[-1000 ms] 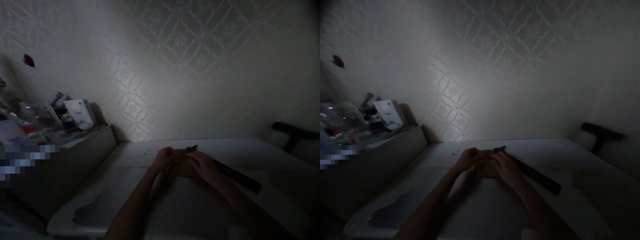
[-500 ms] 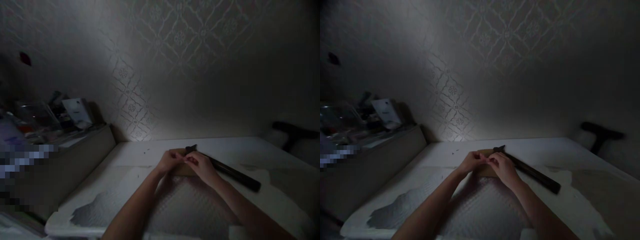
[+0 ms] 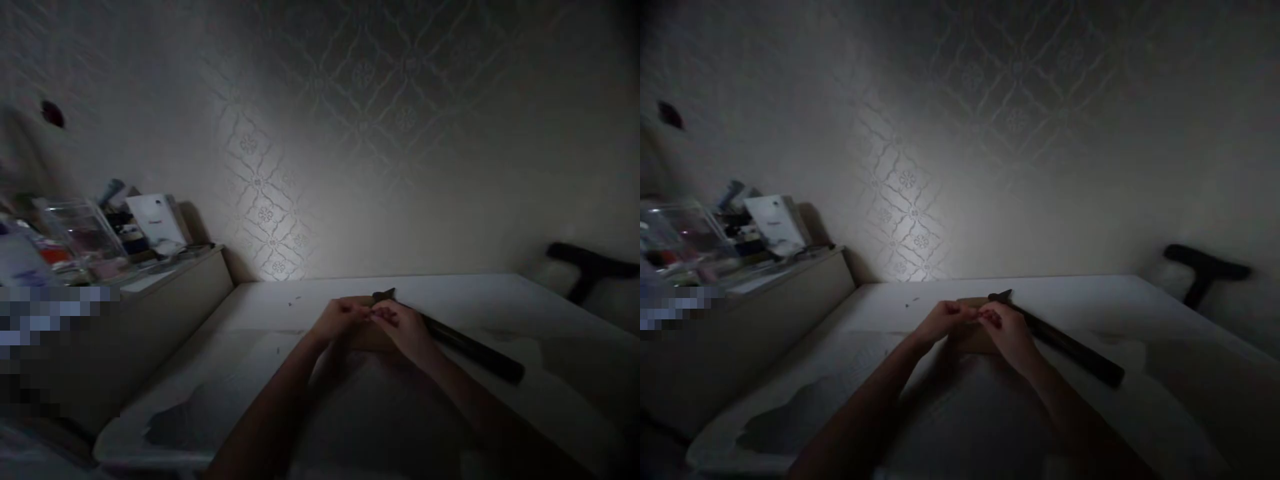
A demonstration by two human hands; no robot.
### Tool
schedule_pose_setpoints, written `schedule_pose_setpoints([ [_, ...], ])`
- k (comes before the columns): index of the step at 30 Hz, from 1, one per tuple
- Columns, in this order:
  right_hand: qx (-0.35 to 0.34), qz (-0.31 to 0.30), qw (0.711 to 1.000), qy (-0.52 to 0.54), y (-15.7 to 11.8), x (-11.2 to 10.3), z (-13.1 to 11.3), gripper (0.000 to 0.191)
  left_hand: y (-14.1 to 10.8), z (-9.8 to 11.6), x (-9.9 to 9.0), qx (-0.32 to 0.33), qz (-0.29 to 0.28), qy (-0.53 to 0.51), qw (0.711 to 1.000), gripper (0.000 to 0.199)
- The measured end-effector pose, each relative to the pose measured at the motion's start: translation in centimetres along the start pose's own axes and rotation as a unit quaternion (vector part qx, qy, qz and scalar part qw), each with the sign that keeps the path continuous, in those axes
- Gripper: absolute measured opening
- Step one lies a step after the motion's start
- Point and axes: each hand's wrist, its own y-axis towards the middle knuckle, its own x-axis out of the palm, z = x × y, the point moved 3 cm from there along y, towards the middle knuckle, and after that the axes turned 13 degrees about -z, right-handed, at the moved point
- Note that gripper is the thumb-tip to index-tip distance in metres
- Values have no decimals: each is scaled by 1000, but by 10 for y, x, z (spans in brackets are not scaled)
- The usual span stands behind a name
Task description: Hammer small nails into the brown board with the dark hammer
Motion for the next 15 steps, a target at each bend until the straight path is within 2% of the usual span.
schedule_pose_setpoints([
  [3,1,14,1000,-27,0,-2,2,18,-3,-2,-15,-26,39,128,991,30],
  [5,4,13,999,-43,0,-2,4,17,-7,-4,-24,-61,42,211,975,37],
  [8,16,0,999,-52,0,-1,10,15,-15,-8,-27,-118,-37,292,949,73],
  [10,23,-12,998,-61,0,0,13,15,-19,-11,-24,-167,-99,338,921,90],
  [12,29,-17,996,-86,-1,0,15,15,-21,-13,-20,-197,-138,375,895,96],
  [15,26,-22,990,-136,1,0,14,15,-19,-14,-15,-200,-157,397,882,94],
])
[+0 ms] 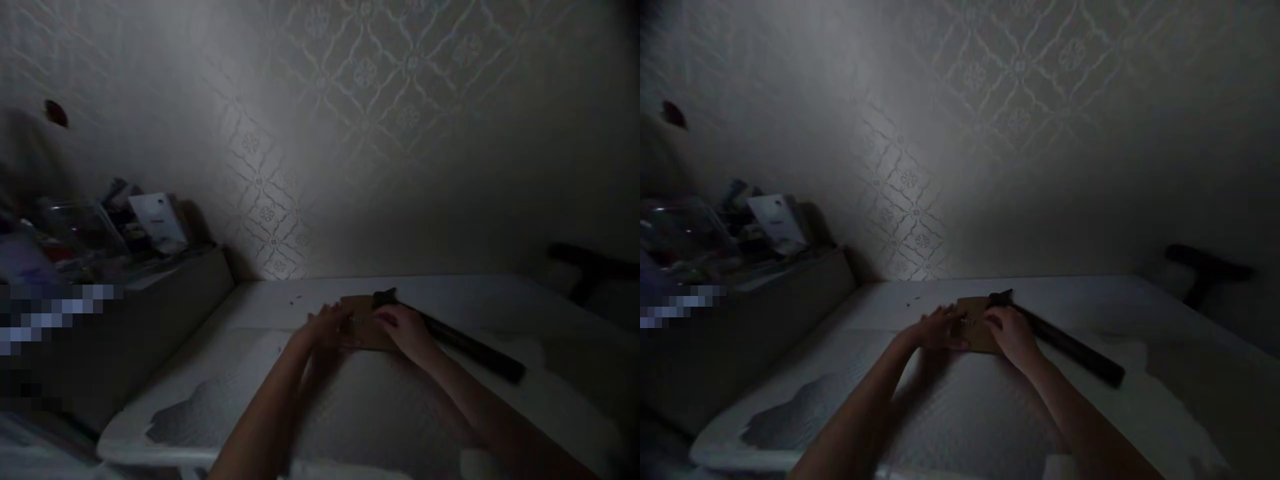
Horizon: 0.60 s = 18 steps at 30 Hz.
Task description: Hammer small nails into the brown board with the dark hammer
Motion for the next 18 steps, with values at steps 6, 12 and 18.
schedule_pose_setpoints([
  [6,-25,-2,998,-55,6,6,-7,16,2,5,0,12,2,14,1000,94],
  [12,-32,-32,994,-101,11,15,-8,15,3,3,1,15,11,4,1000,93],
  [18,-33,-46,991,-125,10,14,-15,18,3,5,0,21,20,1,1000,91],
])
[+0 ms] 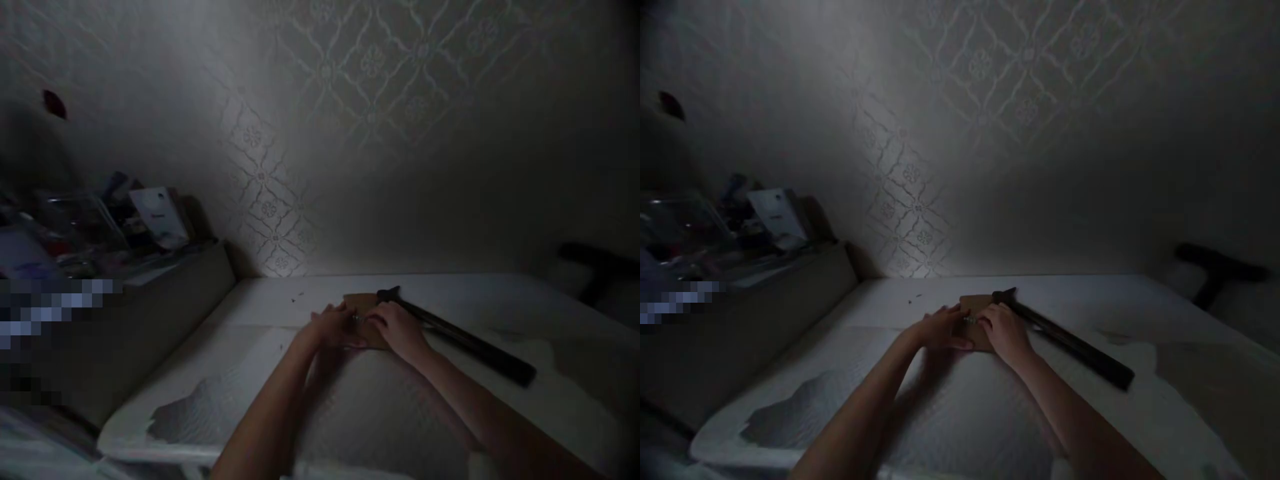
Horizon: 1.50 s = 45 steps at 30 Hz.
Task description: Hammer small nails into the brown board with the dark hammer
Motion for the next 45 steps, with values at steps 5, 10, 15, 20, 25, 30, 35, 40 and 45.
schedule_pose_setpoints([
  [5,-21,-12,1000,-2,-1,0,-4,21,-2,2,-1,2,8,-5,1000,90],
  [10,-16,-10,1000,-1,-1,2,-2,21,-2,2,-1,-5,-2,-1,1000,91],
  [15,-8,-4,1000,-6,-2,1,-3,21,-1,1,0,-10,-11,-5,1000,92],
  [20,-14,-7,1000,3,-3,0,-4,20,0,-1,1,-3,-3,-4,1000,94],
  [25,-12,-5,1000,-2,-4,-1,-4,19,-2,1,-1,-4,9,-10,1000,90],
  [30,-1,-8,1000,-1,-4,1,-3,19,-4,4,-4,4,11,-2,1000,90],
  [35,7,17,1000,-15,-4,-10,3,22,-5,5,-6,-8,9,29,1000,90],
  [40,133,58,981,-129,-14,-36,26,26,-7,5,-7,6,17,29,999,89],
  [45,228,-8,956,-187,-27,-37,51,39,-6,3,-5,17,19,16,1000,86],
])
